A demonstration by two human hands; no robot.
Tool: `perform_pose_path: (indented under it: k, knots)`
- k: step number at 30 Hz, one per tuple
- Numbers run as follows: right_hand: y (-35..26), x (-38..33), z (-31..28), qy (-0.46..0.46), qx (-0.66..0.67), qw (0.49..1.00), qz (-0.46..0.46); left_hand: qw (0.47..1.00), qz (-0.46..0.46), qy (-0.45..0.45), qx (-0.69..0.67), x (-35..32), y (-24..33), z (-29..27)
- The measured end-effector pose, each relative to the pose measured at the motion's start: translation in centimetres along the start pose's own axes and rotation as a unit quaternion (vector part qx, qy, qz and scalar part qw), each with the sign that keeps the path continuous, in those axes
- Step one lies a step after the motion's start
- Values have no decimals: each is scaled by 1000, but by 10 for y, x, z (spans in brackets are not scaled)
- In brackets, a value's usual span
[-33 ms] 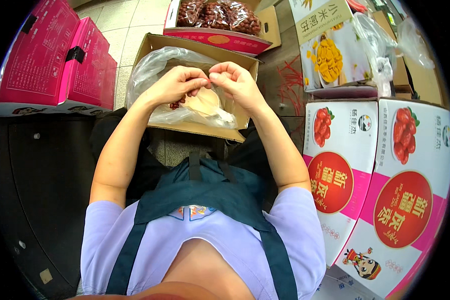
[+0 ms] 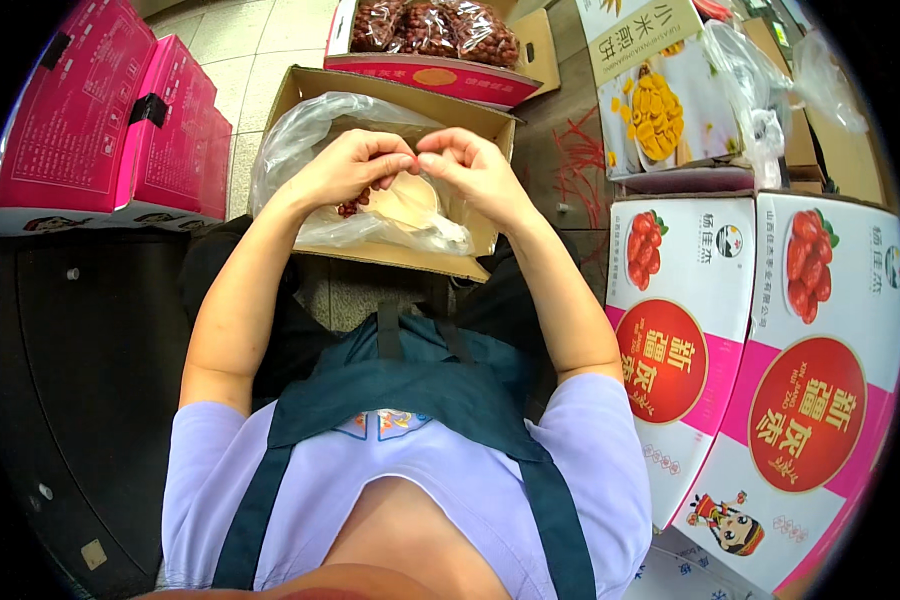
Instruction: The person scoops red dates from a large cardboard box into a plastic bag using a wooden scoop. They then tie the bag closed and place it into a pink retail box. The person repeats this process with another box of dates.
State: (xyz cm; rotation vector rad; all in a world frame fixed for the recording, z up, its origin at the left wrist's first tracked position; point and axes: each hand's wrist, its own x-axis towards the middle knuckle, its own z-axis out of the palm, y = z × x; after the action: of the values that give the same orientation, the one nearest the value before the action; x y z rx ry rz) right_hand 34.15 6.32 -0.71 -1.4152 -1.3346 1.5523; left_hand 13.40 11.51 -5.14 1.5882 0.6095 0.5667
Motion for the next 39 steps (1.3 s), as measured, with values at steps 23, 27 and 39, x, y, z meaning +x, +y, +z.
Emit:
perform_pose_path:
  k: [23,27,39]
  knots:
    - [41,-6,-29,79,51,995,16,990,19,42,130,13,-11,0]
    - [47,-3,-34,86,75,993,20,991,-18,33,129,12,-3,1]
    - [159,-29,-213,397,435,804,82,971,-27,172,162,11,-16,-30]
